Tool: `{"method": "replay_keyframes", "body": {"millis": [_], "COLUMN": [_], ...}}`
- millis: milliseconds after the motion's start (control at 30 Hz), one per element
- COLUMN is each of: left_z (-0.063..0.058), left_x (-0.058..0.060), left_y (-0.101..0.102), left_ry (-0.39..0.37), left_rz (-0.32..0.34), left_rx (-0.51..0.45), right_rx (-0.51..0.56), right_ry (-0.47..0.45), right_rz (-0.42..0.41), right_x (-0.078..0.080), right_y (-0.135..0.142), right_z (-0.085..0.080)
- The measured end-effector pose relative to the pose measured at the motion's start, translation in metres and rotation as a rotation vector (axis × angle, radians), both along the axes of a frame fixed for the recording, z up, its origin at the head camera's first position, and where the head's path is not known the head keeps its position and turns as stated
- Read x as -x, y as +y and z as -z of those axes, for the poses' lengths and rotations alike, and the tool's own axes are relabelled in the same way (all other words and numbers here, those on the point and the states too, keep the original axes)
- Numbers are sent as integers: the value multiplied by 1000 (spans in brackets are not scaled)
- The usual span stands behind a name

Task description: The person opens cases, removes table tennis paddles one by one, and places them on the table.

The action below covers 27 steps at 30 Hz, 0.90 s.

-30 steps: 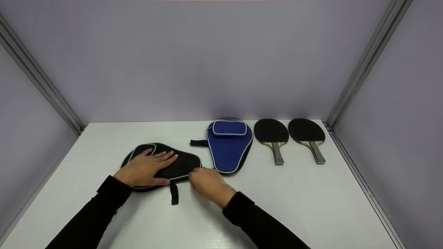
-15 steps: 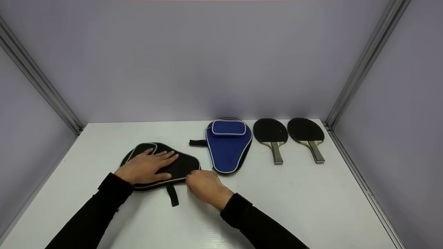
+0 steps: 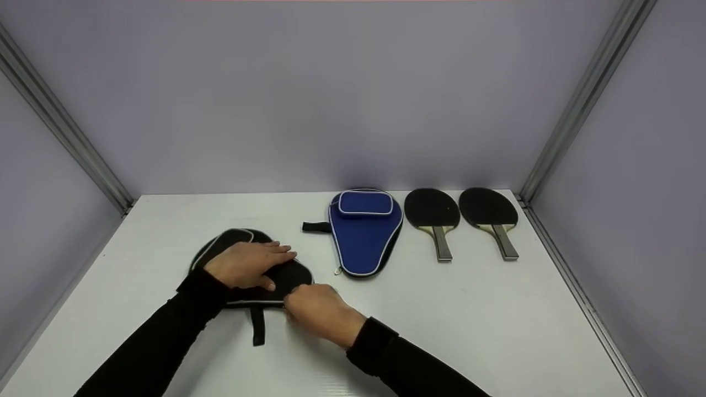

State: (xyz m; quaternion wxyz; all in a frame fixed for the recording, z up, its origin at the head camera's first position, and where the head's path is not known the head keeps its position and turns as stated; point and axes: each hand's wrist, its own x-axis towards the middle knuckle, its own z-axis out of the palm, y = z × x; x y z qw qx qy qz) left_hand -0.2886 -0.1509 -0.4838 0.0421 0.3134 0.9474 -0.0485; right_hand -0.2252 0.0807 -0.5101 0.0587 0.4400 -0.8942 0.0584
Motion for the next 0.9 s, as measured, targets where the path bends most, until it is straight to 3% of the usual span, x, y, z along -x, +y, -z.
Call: {"method": "replay_keyframes", "body": {"millis": [167,267,333,433,567,667,700,900], "left_z": [55,66,57,26,-8,-15,-4,-4], "left_x": [33,39,32,12,-14,-22,-18,-28], "left_y": [-9,-10,-6,4,11,11,9,12], "left_ry": [27,8,-4,-70,-64,6,46,226], "left_rz": [57,78,88,74,113,198,245,414], "left_rx": [-73,-89,-83,-77,-13,25,29,92], "right_rx": [20,48,65,90,123,140,146,156], "right_ry": [-49,-66,-77,-95,-109,-110,-113,-118], "right_rz": [4,-6,-7,-6,18,41,46,58], "right_x": [5,12,17,24,35,42,43,54], "right_y": [7,16,22,32,44,52,54,64], "right_z": [-3,-8,-11,-16,-18,-17,-16,-9]}}
